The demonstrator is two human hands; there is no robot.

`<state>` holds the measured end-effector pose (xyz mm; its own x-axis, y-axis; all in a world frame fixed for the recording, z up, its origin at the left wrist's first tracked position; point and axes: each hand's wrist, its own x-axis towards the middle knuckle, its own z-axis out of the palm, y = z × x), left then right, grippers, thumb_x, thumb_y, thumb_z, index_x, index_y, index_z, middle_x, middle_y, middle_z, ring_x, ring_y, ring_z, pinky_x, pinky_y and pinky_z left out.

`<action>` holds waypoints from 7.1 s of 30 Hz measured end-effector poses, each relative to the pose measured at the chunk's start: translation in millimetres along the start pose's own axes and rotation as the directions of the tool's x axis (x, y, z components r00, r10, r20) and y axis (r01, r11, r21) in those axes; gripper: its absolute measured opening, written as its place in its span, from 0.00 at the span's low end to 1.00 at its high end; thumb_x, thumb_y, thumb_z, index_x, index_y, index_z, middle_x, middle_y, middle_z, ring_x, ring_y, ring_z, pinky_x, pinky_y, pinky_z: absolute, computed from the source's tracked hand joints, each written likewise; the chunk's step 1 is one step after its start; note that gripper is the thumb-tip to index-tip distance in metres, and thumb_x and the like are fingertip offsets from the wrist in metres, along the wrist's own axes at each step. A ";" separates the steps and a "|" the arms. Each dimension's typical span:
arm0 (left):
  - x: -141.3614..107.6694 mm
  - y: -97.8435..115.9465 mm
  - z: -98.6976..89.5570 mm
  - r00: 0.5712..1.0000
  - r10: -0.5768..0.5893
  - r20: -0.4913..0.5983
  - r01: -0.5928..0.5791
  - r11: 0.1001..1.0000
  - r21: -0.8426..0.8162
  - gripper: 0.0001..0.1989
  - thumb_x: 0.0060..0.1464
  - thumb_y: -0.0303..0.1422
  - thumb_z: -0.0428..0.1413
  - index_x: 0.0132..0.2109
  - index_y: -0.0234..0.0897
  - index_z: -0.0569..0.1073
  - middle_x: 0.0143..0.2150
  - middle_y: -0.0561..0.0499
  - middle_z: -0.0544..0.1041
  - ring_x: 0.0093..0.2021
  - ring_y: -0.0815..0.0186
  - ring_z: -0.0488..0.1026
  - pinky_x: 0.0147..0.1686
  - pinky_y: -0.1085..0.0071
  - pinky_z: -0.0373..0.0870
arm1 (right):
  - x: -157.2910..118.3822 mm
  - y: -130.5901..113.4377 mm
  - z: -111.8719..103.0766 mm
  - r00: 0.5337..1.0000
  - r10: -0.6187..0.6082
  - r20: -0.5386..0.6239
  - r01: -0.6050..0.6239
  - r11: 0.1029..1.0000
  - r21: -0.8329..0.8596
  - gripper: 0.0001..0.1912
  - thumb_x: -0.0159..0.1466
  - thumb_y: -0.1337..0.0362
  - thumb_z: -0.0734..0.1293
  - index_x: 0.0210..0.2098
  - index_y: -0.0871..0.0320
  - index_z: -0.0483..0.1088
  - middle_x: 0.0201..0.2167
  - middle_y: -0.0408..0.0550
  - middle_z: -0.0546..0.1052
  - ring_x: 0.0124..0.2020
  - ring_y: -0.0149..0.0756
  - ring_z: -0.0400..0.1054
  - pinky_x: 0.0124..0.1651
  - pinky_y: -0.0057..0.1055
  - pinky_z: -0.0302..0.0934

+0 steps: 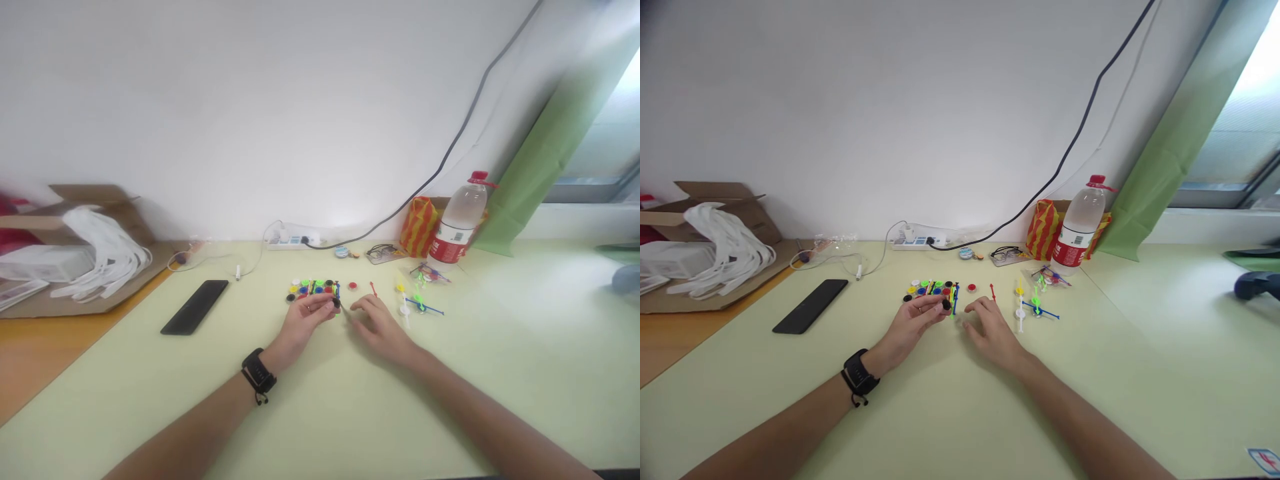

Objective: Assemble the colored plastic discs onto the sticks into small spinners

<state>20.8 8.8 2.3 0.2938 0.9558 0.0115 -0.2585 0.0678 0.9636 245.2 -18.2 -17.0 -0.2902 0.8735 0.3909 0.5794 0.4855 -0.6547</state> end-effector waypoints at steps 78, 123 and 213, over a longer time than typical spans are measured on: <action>-5.7 0.5 4.4 0.983 -0.113 0.146 0.125 0.989 -0.076 0.20 0.54 0.35 0.69 0.52 0.35 0.79 0.46 0.43 0.82 0.44 0.62 0.80 0.53 0.64 0.72 | 8.7 -14.2 -12.4 0.963 0.215 -0.162 -0.103 0.849 0.518 0.11 0.67 0.53 0.68 0.38 0.55 0.68 0.26 0.41 0.68 0.27 0.33 0.62 0.30 0.30 0.56; 5.6 1.8 -6.5 0.987 -0.162 0.019 0.161 0.953 -0.258 0.08 0.54 0.32 0.68 0.38 0.31 0.82 0.37 0.46 0.82 0.35 0.69 0.77 0.39 0.75 0.74 | 20.4 18.0 -43.8 0.889 0.374 -0.264 -0.206 0.842 0.499 0.21 0.58 0.45 0.73 0.33 0.56 0.69 0.28 0.45 0.75 0.29 0.37 0.73 0.35 0.36 0.72; 0.9 -7.3 0.4 1.000 -0.023 -0.002 0.023 0.981 0.191 0.15 0.55 0.43 0.66 0.41 0.36 0.83 0.39 0.46 0.81 0.30 0.70 0.68 0.31 0.73 0.63 | 7.1 -24.5 -29.5 0.769 0.289 0.571 -0.621 0.549 0.559 0.22 0.63 0.43 0.71 0.35 0.58 0.71 0.24 0.35 0.53 0.25 0.27 0.45 0.28 0.29 0.42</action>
<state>23.4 9.0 -4.7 0.2979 0.9545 -0.0110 -0.0710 0.0336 0.9969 251.5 -25.0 20.9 -0.4908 0.8322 -0.2579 0.0724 -0.2561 -0.9639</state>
